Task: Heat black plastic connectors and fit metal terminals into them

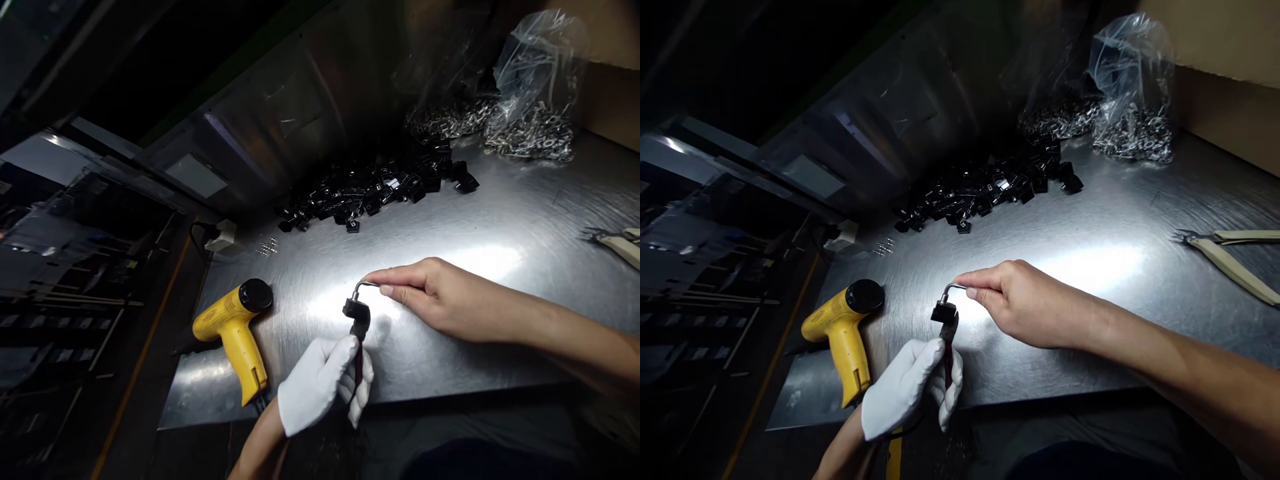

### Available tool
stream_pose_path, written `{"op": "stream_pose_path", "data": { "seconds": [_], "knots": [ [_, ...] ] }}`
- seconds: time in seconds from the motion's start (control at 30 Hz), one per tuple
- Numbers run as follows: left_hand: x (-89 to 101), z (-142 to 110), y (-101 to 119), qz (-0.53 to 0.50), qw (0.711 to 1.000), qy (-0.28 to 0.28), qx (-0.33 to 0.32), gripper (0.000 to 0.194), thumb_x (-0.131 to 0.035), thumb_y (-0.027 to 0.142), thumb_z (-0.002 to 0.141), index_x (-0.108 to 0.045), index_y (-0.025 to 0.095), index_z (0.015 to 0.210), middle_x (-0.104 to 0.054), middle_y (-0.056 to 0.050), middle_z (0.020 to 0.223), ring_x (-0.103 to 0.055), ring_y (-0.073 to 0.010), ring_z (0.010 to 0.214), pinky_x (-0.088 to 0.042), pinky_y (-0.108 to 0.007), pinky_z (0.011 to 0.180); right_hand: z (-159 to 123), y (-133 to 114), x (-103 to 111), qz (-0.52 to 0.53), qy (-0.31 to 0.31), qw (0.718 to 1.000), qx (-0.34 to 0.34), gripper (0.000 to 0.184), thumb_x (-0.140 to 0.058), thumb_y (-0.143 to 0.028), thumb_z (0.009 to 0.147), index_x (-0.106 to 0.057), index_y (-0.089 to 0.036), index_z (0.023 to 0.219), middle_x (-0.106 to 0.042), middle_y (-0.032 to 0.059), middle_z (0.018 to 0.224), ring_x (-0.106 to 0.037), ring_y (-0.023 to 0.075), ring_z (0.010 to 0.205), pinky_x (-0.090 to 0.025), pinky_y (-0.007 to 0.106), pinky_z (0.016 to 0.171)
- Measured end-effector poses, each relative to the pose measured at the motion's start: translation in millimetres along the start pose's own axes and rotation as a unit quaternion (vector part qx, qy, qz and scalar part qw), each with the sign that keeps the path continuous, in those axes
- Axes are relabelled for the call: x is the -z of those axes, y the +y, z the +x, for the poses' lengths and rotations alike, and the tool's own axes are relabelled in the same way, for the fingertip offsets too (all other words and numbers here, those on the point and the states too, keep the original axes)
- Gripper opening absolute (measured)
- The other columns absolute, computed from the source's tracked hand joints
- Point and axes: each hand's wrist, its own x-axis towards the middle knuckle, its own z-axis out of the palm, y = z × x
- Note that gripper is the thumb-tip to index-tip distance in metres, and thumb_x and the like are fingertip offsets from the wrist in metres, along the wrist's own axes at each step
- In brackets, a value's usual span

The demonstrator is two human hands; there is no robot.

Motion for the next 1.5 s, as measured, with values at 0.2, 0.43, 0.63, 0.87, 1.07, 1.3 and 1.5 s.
{"op": "stream_pose_path", "data": {
  "seconds": [0.2, 0.43, 0.63, 0.87, 1.07, 1.3, 1.5],
  "knots": [
    [1.0, 2, 6, 0.002, 1.0, -0.017, 0.01, 0.06, -0.039, 0.066, 0.096, -0.062, 0.013, 0.08, -0.064, -0.007, 0.056, -0.059, -0.0152, 0.043, -0.046, -0.024, 0.046, 3, 0, 4, -0.007, -0.003, 1.0, -0.003, 0.035, -0.051, -0.029, 0.101, -0.066, -0.032, 0.132, -0.067, -0.0062, 0.133, -0.063, 0.0227, 0.123, -0.05, 0.038, 0.109],
    [1.5, 3, 10, 0.02, 0.999, -0.041, 0.023, 0.062, -0.036, 0.065, 0.097, -0.062, 0.012, 0.079, -0.065, -0.008, 0.056, -0.06, -0.0158, 0.044, -0.047, -0.025, 0.047, 5, -2, 18, 0.009, -0.062, 0.997, -0.034, 0.038, -0.058, -0.034, 0.099, -0.064, -0.028, 0.135, -0.064, -0.0022, 0.138, -0.057, 0.0245, 0.13, -0.043, 0.037, 0.114],
    [2.7, 3, 12, 0.048, 0.997, -0.059, 0.034, 0.061, -0.035, 0.061, 0.1, -0.063, 0.01, 0.08, -0.065, -0.007, 0.059, -0.061, -0.0153, 0.046, -0.047, -0.024, 0.049, 6, -3, 28, -0.019, -0.1, 0.994, -0.05, 0.038, -0.054, -0.035, 0.101, -0.061, -0.027, 0.138, -0.063, -0.0048, 0.139, -0.059, 0.0181, 0.127, -0.044, 0.028, 0.109],
    [6.8, 4, 11, 0.039, 0.995, -0.082, 0.046, 0.061, -0.037, 0.061, 0.099, -0.063, 0.009, 0.08, -0.064, -0.006, 0.058, -0.059, -0.0141, 0.045, -0.045, -0.023, 0.048, 6, -3, 35, -0.011, -0.116, 0.993, -0.025, 0.036, -0.06, -0.028, 0.097, -0.067, -0.028, 0.132, -0.069, -0.0036, 0.131, -0.064, 0.0216, 0.121, -0.048, 0.029, 0.104],
    [14.8, 4, 2, 0.009, 0.995, -0.104, 0.006, 0.063, -0.042, 0.065, 0.096, -0.066, 0.009, 0.08, -0.067, -0.009, 0.061, -0.062, -0.0162, 0.046, -0.049, -0.026, 0.048, 4, -1, 30, 0.034, -0.114, 0.993, 0.009, 0.036, -0.055, -0.032, 0.101, -0.063, -0.025, 0.136, -0.065, -0.0027, 0.137, -0.059, 0.0185, 0.126, -0.044, 0.027, 0.109],
    [7.1, 6, -28, -0.114, 0.974, -0.147, -0.128, 0.07, -0.045, 0.075, 0.089, -0.065, 0.01, 0.072, -0.064, -0.01, 0.054, -0.062, -0.0195, 0.044, -0.05, -0.03, 0.045, -5, -8, -2, 0.167, -0.066, 0.982, 0.063, 0.038, -0.056, -0.042, 0.101, -0.063, -0.025, 0.135, -0.064, -0.0018, 0.138, -0.055, 0.0172, 0.131, -0.04, 0.031, 0.116],
    [-0.7, 5, -48, -0.17, 0.96, -0.129, -0.182, 0.068, -0.044, 0.071, 0.092, -0.065, 0.01, 0.071, -0.065, -0.012, 0.056, -0.065, -0.0226, 0.051, -0.052, -0.034, 0.052, -10, -13, -22, 0.2, -0.03, 0.977, 0.061, 0.036, -0.056, -0.044, 0.101, -0.066, -0.028, 0.132, -0.067, -0.002, 0.136, -0.057, 0.0174, 0.13, -0.041, 0.031, 0.116]
  ]
}}
